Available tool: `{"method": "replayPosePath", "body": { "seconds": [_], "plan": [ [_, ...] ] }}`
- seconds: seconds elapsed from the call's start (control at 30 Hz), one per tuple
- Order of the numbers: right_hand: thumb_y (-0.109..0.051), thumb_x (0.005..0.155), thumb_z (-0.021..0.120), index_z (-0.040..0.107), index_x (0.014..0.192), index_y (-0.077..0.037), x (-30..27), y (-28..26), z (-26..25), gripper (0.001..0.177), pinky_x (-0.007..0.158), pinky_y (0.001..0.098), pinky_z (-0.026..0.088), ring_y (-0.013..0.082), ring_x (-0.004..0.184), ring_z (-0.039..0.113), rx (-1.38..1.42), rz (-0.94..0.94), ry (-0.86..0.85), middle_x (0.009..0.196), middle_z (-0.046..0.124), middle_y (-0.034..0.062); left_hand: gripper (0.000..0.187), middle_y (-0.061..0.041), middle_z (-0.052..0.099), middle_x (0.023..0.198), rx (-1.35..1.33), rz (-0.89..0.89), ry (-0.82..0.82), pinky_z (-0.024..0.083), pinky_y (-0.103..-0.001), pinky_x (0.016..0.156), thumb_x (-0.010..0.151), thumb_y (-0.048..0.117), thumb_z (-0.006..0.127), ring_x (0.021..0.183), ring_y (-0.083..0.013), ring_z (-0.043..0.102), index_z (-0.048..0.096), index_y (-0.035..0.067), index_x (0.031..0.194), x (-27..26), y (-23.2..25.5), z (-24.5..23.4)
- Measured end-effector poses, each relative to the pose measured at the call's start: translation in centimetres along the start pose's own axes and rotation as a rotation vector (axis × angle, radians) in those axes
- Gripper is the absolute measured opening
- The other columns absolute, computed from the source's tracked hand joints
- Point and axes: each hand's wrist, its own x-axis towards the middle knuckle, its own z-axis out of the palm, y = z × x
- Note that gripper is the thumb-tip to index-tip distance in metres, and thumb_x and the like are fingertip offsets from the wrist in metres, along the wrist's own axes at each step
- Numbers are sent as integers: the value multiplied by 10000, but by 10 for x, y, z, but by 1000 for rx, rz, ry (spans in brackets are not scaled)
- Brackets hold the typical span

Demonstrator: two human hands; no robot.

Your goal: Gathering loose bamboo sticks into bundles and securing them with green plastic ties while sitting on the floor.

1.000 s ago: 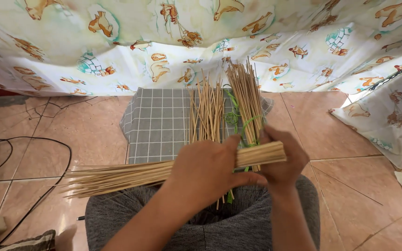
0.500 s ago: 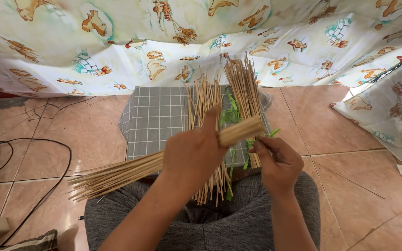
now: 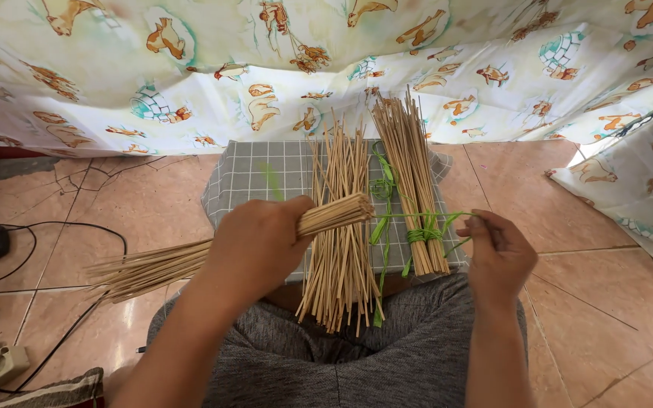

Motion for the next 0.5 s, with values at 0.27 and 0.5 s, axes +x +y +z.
{"method": "replayPosePath", "body": {
  "seconds": [0.27, 0.5],
  "plan": [
    [58, 882, 633, 531, 1442, -8, -32, -68, 51, 574, 1102, 571, 425, 455, 1344, 500, -108, -331, -499, 1396, 571, 247, 206, -155, 741, 699, 177, 157, -8, 589, -370, 526, 939, 115, 586, 592, -321, 730, 754, 112, 1057, -12, 16, 25],
    [-157, 997, 643, 714, 615, -41, -55, -61, 69, 405, 353, 293, 428, 174, 249, 502, 99, 246, -434, 322, 544, 88, 179, -195, 742, 726, 200, 119, -69, 604, -434, 524, 982, 128, 556, 589, -342, 749, 629, 60, 1131, -14, 31, 4]
  ]
}}
